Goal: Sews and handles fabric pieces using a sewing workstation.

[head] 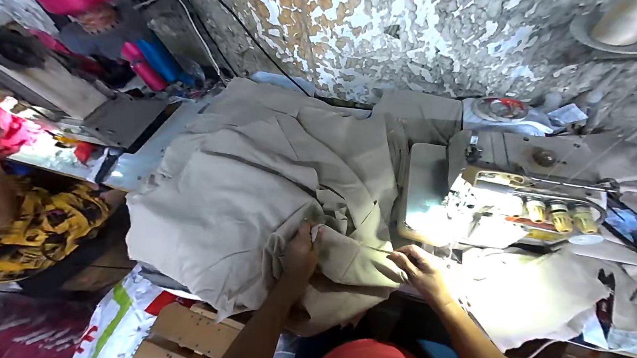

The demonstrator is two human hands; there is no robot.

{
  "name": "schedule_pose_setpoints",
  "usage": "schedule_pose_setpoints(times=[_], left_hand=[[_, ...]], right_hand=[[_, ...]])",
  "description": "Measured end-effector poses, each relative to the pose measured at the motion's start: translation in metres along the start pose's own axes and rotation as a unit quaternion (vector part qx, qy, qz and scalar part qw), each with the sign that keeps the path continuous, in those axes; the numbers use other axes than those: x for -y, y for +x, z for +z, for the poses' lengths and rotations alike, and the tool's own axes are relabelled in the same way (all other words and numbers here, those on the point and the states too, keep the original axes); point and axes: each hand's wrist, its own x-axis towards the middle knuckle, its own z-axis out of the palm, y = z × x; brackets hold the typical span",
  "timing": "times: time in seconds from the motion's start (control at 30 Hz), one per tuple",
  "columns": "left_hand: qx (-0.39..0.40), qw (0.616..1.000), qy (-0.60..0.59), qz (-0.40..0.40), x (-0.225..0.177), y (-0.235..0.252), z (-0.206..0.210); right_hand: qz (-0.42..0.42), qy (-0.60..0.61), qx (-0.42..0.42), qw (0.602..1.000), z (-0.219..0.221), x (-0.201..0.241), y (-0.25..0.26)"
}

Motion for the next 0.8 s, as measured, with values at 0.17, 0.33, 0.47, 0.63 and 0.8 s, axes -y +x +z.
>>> schedule_pose_setpoints(times=[0.17,0.33,0.47,0.63,0.8], left_hand=[[-0.002,1.000,0.015,0.016,0.007,0.000,0.010],[-0.136,0.968,0.065,0.199,0.000,-0.020,0.012],[0.038,0.961,0.077,0.264,-0.011,-0.044,0.021],[0.149,0.958,0.139,0.201,0.009,-0.055,0.039],[0.133,0.960,0.151,0.197,0.017,-0.057,0.043]], right_hand=[[0.141,-0.076,0.080,0.984,-0.005,0.005,0.004],[-0.074,-0.219,-0.054,0.971,0.001,0.025,0.000],[-0.136,-0.221,-0.015,0.966,0.018,0.041,0.001],[-0.056,-0.291,0.115,0.948,0.029,0.004,-0.007],[0.065,-0.305,0.172,0.934,0.025,0.016,-0.002]])
